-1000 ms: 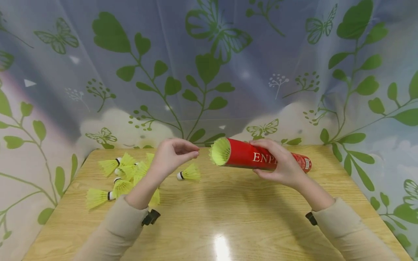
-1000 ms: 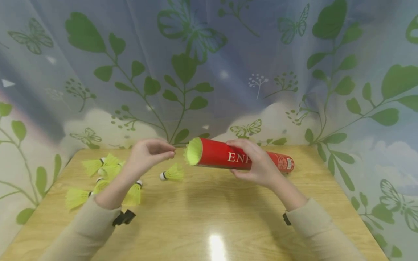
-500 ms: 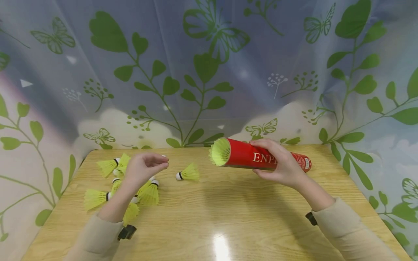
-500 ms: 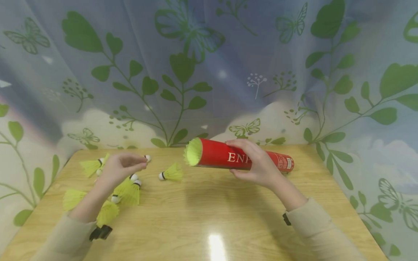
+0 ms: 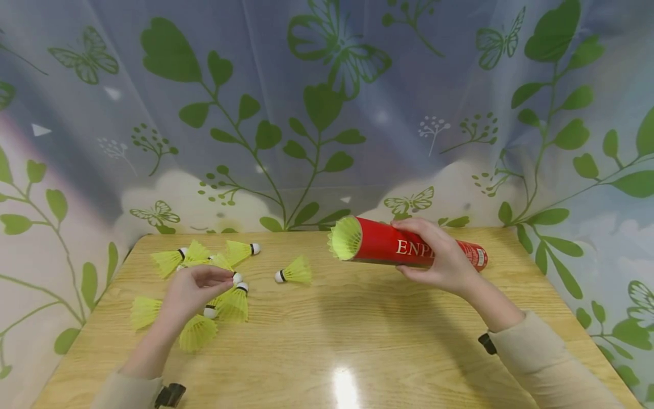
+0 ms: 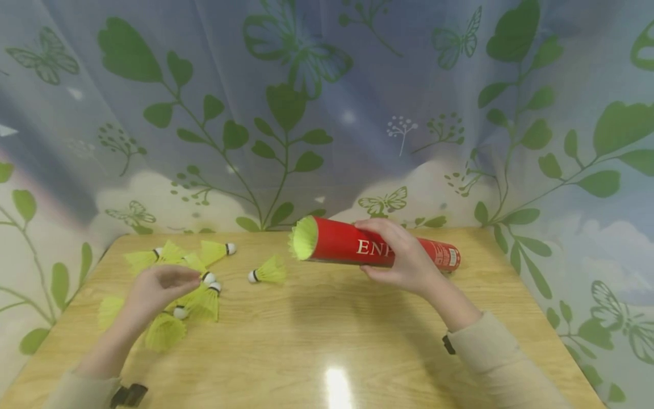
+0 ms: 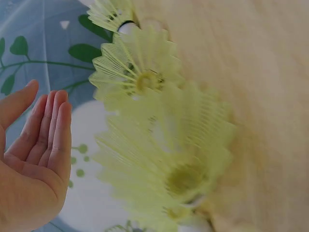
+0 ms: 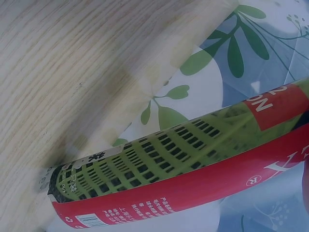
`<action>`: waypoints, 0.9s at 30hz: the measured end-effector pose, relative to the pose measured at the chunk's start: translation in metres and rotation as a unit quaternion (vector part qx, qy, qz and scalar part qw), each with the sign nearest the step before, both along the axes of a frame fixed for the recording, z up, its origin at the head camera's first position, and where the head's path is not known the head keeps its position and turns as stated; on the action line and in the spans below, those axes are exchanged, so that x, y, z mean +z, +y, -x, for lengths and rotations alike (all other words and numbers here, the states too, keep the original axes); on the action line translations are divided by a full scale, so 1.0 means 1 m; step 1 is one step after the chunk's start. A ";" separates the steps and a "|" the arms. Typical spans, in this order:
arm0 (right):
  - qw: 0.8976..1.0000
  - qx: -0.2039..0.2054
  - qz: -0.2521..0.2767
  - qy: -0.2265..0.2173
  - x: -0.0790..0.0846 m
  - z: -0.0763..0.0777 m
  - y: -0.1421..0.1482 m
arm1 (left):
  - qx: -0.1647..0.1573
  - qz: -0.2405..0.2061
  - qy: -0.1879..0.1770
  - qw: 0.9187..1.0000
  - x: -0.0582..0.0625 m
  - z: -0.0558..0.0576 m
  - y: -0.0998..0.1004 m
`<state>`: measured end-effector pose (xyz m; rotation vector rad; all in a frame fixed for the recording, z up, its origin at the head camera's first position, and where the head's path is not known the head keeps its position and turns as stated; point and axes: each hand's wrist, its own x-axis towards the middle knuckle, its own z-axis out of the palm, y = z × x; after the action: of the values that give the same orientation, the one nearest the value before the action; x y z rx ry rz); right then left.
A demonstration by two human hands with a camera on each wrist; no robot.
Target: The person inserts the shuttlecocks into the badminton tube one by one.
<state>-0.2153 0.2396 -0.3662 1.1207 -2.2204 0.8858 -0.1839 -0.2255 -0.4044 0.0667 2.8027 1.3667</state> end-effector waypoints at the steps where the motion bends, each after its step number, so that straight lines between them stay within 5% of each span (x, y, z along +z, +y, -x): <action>1: 1.000 0.001 0.001 -0.001 0.000 0.000 0.000 | 0.002 0.007 -0.002 1.000 -0.001 -0.002 -0.002; 27: 1.000 0.002 -0.002 0.001 -0.005 0.000 0.001 | -0.028 0.052 0.002 0.998 -0.032 -0.012 -0.023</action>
<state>-0.2154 0.2405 -0.3710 1.1278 -2.2189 0.8818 -0.1716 -0.2483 -0.4359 0.1461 2.8464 1.2098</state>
